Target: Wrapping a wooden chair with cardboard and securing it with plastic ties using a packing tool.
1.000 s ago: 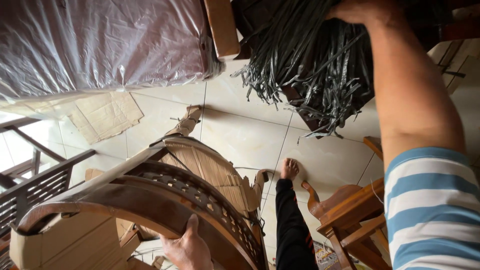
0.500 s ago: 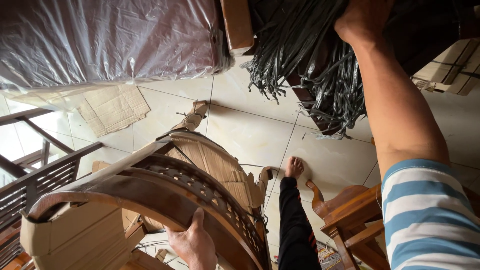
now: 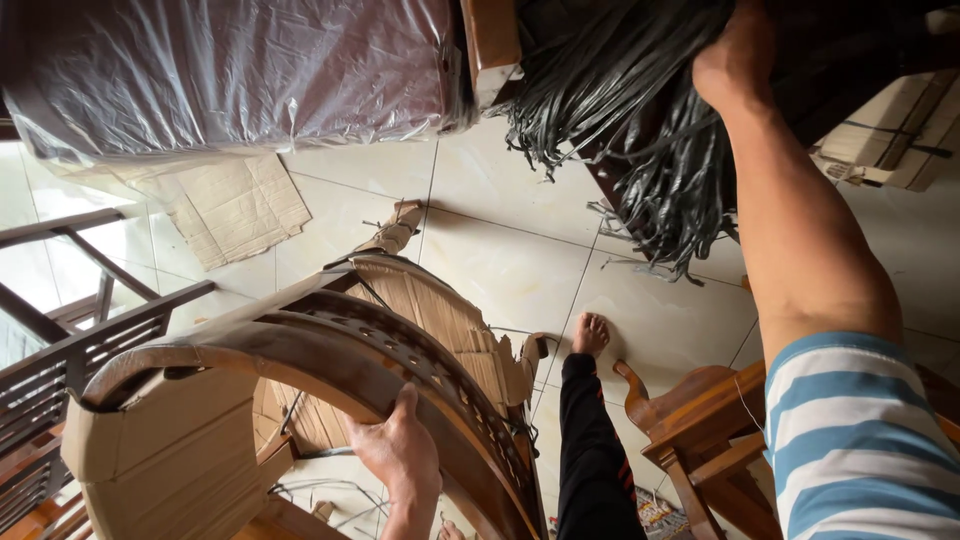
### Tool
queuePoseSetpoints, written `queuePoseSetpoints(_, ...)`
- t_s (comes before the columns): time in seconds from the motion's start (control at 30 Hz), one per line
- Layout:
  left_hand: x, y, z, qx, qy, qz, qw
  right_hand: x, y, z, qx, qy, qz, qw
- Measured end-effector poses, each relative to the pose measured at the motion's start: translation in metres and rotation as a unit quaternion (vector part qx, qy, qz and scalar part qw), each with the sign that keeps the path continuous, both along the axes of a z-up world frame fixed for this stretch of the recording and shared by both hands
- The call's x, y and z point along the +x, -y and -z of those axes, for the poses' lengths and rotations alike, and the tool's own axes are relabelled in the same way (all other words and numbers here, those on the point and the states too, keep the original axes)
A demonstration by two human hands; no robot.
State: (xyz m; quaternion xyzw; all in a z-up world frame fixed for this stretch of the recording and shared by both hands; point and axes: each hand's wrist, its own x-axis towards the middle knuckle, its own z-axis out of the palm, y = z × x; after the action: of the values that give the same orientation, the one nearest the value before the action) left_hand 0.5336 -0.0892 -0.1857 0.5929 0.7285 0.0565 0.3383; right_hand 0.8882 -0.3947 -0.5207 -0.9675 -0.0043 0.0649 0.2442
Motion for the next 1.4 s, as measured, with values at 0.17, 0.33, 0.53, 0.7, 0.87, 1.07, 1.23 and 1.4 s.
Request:
queuePoseSetpoints(0.17, -0.007, -0.001, -0.004, -0.002, 0.003, 0.048, 0.999, -0.031, -0.010, -0.114, 0.250, 0.040, -0.037, 0.967)
queuePoseSetpoints(0.33, -0.018, -0.009, -0.001, -0.030, 0.013, 0.071, 0.997, -0.066, -0.002, -0.213, 0.299, -0.077, 0.011, 0.951)
queuePoseSetpoints(0.53, -0.034, -0.014, 0.004, -0.095, 0.019, 0.071, 0.993, -0.132, 0.095, -0.277, -0.024, 0.105, -0.114, 0.988)
queuePoseSetpoints(0.7, -0.061, -0.020, 0.086, 0.089, 0.164, 0.194, 0.963, -0.149, 0.147, -0.257, 0.297, 0.015, -0.246, 0.922)
queuePoseSetpoints(0.87, -0.191, -0.058, -0.058, -0.087, 0.405, 0.295, 0.861, -0.395, 0.024, -0.429, -0.037, 0.064, -0.336, 0.939)
queuePoseSetpoints(1.07, -0.372, -0.123, -0.193, -0.032, 0.576, 0.445, 0.685, -0.629, -0.209, -0.635, -0.419, 0.129, -0.394, 0.808)
queuePoseSetpoints(1.23, -0.424, -0.137, -0.212, -0.021, 0.467, 0.645, 0.605, -0.699, -0.294, -0.586, -0.385, 0.221, -0.435, 0.783)
queuePoseSetpoints(1.4, -0.421, -0.149, -0.178, 0.018, 0.386, 0.606, 0.695, -0.705, -0.321, -0.578, -0.306, 0.233, -0.449, 0.806)
